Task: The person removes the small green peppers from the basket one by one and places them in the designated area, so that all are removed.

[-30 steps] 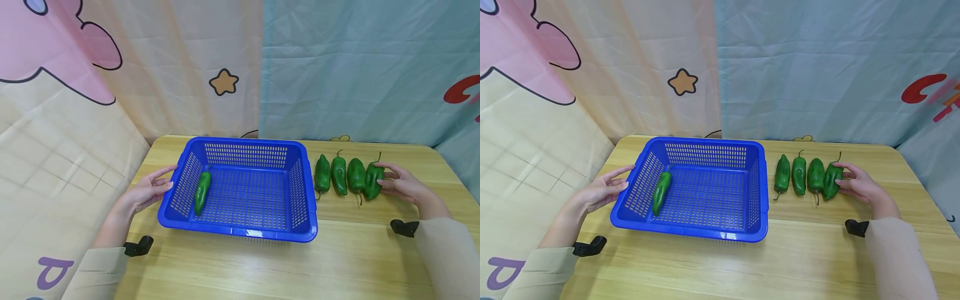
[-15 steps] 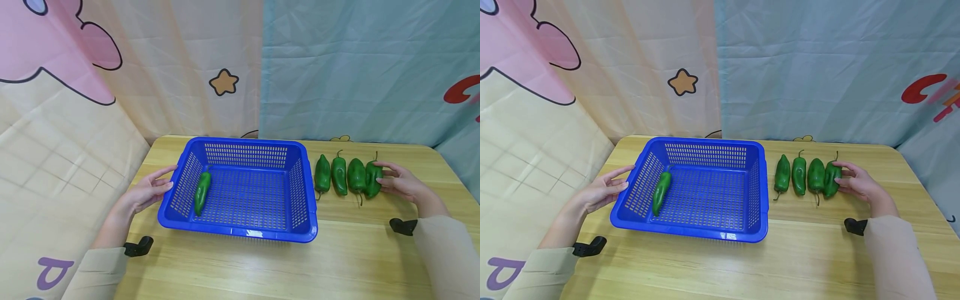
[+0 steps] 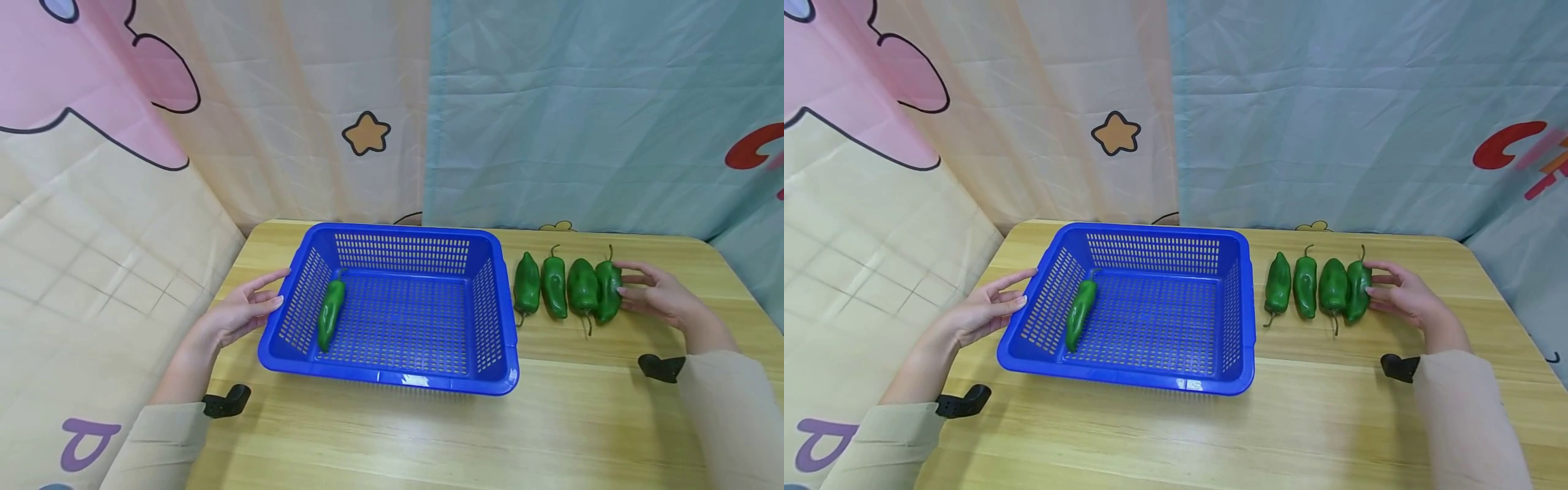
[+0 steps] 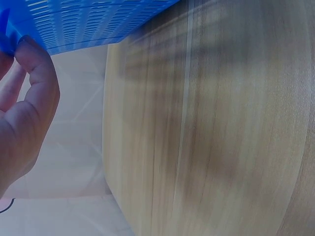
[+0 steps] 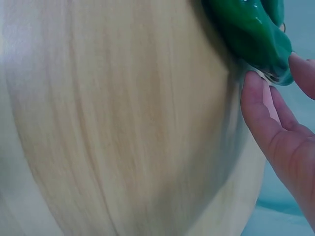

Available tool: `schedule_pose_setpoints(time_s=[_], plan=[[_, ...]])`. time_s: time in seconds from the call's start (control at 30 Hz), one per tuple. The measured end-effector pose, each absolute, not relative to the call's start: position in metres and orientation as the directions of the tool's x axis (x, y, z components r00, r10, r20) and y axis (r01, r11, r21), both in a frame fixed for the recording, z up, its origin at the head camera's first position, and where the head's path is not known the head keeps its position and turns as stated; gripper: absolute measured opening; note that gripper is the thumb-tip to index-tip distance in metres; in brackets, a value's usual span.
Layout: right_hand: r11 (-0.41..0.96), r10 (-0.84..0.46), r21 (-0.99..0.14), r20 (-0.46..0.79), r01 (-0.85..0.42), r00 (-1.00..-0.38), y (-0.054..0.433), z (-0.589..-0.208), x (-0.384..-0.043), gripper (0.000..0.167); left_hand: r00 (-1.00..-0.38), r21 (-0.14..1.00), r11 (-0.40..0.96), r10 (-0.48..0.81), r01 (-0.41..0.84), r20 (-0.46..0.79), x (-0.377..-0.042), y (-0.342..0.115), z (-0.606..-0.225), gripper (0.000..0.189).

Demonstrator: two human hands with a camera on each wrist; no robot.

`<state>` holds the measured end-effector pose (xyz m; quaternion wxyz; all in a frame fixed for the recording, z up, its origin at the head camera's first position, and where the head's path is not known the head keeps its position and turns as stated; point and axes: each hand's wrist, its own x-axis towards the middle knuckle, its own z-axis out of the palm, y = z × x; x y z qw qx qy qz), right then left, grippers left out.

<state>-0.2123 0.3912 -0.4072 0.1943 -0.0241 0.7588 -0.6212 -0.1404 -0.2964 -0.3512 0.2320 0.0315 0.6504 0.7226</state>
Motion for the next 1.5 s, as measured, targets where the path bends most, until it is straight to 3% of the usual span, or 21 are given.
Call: schedule_pose_setpoints(time_s=[0.8,1.23,1.5], plan=[[-0.028,-0.326,-0.981,-0.173,0.192,-0.929,0.396,-0.379,-0.2,0.045,-0.89,0.95,-0.04,0.363,-0.31,-0.275,-0.14,-0.297,-0.35,0.059],[0.003,-0.365,-0.986,-0.157,0.167,-0.918,0.372,-0.358,-0.194,0.041,-0.886,0.956,-0.049,0.392,-0.288,-0.246,-0.141,-0.3,-0.353,0.058],[0.092,-0.369,-0.983,-0.184,0.161,-0.911,0.347,-0.343,-0.193,0.037,-0.885,0.956,-0.048,0.393,-0.291,-0.25,-0.141,-0.3,-0.353,0.058]])
